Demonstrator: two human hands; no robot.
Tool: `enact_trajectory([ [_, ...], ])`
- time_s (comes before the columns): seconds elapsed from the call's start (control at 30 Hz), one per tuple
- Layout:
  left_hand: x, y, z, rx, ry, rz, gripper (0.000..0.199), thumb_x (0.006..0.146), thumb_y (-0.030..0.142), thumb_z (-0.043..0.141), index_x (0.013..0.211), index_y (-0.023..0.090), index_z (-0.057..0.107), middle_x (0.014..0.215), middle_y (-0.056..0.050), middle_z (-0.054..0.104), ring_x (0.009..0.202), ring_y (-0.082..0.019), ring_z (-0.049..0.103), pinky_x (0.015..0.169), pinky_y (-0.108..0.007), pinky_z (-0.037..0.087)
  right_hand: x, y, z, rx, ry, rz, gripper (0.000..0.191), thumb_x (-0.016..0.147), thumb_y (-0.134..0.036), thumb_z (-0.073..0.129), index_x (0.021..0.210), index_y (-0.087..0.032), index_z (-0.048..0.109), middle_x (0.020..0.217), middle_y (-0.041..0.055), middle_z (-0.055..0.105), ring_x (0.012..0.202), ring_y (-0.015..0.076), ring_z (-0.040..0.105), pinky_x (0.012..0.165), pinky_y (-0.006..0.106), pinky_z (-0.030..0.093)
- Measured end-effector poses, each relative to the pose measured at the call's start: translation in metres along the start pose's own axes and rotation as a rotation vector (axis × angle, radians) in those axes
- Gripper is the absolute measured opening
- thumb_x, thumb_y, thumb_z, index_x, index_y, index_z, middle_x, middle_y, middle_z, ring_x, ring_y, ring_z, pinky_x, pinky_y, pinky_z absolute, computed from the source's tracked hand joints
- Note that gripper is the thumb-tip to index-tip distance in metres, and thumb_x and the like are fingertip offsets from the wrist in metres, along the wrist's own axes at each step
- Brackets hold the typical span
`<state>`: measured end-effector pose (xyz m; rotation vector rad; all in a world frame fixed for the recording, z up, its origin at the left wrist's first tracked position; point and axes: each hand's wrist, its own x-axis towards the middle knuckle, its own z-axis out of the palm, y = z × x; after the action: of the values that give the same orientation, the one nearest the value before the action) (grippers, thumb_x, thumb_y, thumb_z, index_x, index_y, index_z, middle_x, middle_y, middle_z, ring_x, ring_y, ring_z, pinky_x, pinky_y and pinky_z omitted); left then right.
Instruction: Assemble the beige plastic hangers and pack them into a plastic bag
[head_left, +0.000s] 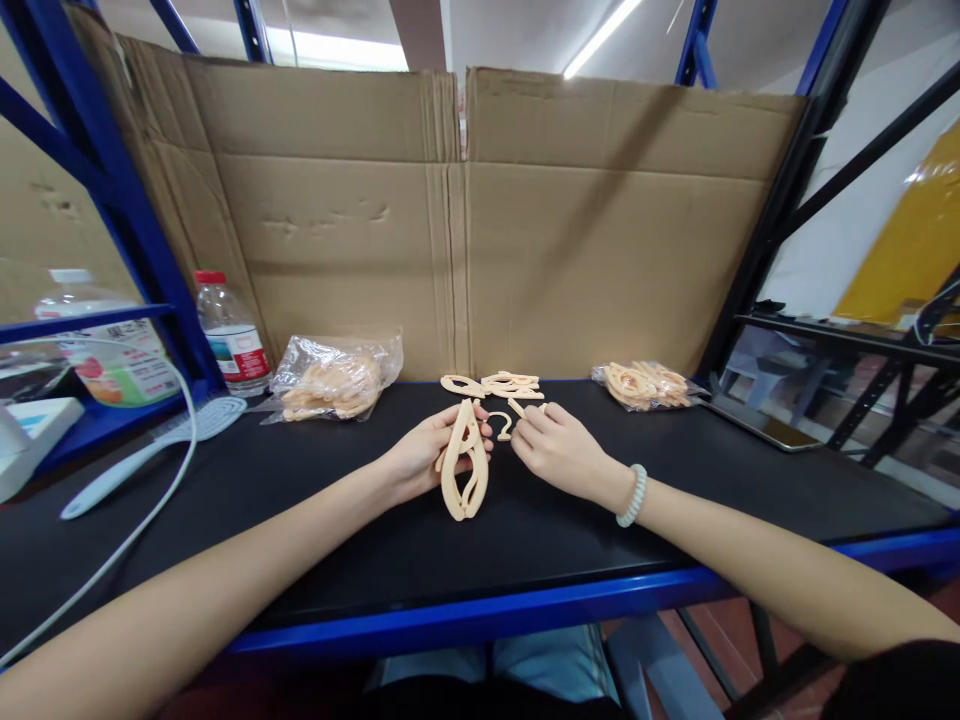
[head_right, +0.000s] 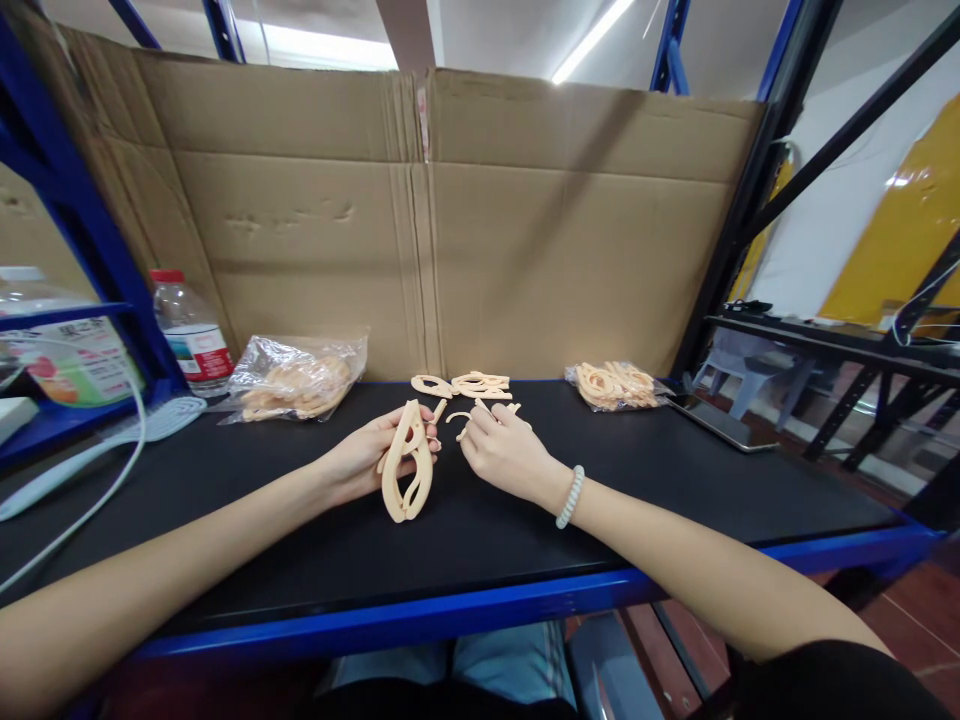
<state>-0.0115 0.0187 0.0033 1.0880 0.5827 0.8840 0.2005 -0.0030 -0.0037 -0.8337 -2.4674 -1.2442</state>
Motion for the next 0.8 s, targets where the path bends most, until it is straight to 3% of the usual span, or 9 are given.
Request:
enact_trajectory([
  [0.1, 0.000, -0.001, 0.004, 0.011, 0.030, 0.009, 0.015, 0.079, 0.005, 0.056, 0.087, 0.015, 0.063, 0.079, -0.004, 0.064, 0.072, -0.015, 0.065, 0.068, -0.027, 0.054, -0.001, -0.004, -0.003, 0.270, -0.001, 0.132, 0.016, 0.089, -0.011, 0.042, 0.086, -0.013, 0.058, 0.079, 0.0089, 0.061, 0.084, 0.0212, 0.052, 0.070, 0.034, 0.038],
  [0.23, 0.001, -0.004, 0.009, 0.024, 0.058, 0.037, 0.017, 0.077, 0.006, 0.059, 0.089, 0.015, 0.066, 0.077, -0.004, 0.065, 0.066, -0.012, 0.064, 0.063, -0.023, 0.053, 0.002, -0.016, -0.012, 0.881, -0.040, 0.405, 0.016, 0.089, -0.023, 0.048, 0.105, -0.018, 0.048, 0.072, -0.0012, 0.059, 0.063, 0.0124, 0.053, 0.061, 0.026, 0.042],
  [0.4, 0.001, -0.007, 0.011, -0.002, 0.026, 0.073, 0.022, 0.080, 0.013, 0.061, 0.101, 0.015, 0.066, 0.082, -0.007, 0.068, 0.074, -0.015, 0.065, 0.071, -0.026, 0.054, 0.009, -0.030, -0.010, 1.458, -0.014, 0.474, 0.030, 0.086, -0.026, 0.054, 0.105, -0.021, 0.033, 0.077, -0.0024, 0.058, 0.060, 0.0103, 0.055, 0.053, 0.022, 0.044],
  [0.57, -0.004, -0.006, 0.014, 0.028, 0.048, 0.151, 0.029, 0.087, 0.035, 0.056, 0.103, 0.013, 0.065, 0.100, -0.012, 0.068, 0.089, -0.020, 0.064, 0.079, -0.032, 0.053, 0.007, -0.027, -0.005, 1.594, 0.019, 0.600, 0.031, 0.085, -0.026, 0.053, 0.105, -0.023, 0.030, 0.069, -0.0066, 0.053, 0.050, 0.0075, 0.051, 0.046, 0.019, 0.044],
  [0.67, -0.009, -0.006, 0.017, 0.206, 0.013, 0.112, 0.034, 0.078, 0.030, 0.068, 0.108, 0.015, 0.063, 0.101, -0.011, 0.068, 0.089, -0.022, 0.065, 0.079, -0.034, 0.053, 0.004, -0.025, -0.003, 1.640, 0.001, 0.588, 0.030, 0.086, -0.028, 0.052, 0.107, -0.024, 0.031, 0.069, -0.0072, 0.051, 0.048, 0.0067, 0.050, 0.044, 0.018, 0.043],
  [0.8, -0.012, -0.009, 0.017, 0.373, 0.069, 0.085, 0.036, 0.072, 0.028, 0.073, 0.102, 0.012, 0.063, 0.090, -0.011, 0.070, 0.080, -0.022, 0.067, 0.070, -0.032, 0.054, 0.003, -0.024, 0.000, 1.596, -0.034, 0.528, 0.024, 0.089, -0.029, 0.049, 0.106, -0.022, 0.034, 0.066, -0.0076, 0.048, 0.049, 0.0073, 0.048, 0.045, 0.018, 0.042],
])
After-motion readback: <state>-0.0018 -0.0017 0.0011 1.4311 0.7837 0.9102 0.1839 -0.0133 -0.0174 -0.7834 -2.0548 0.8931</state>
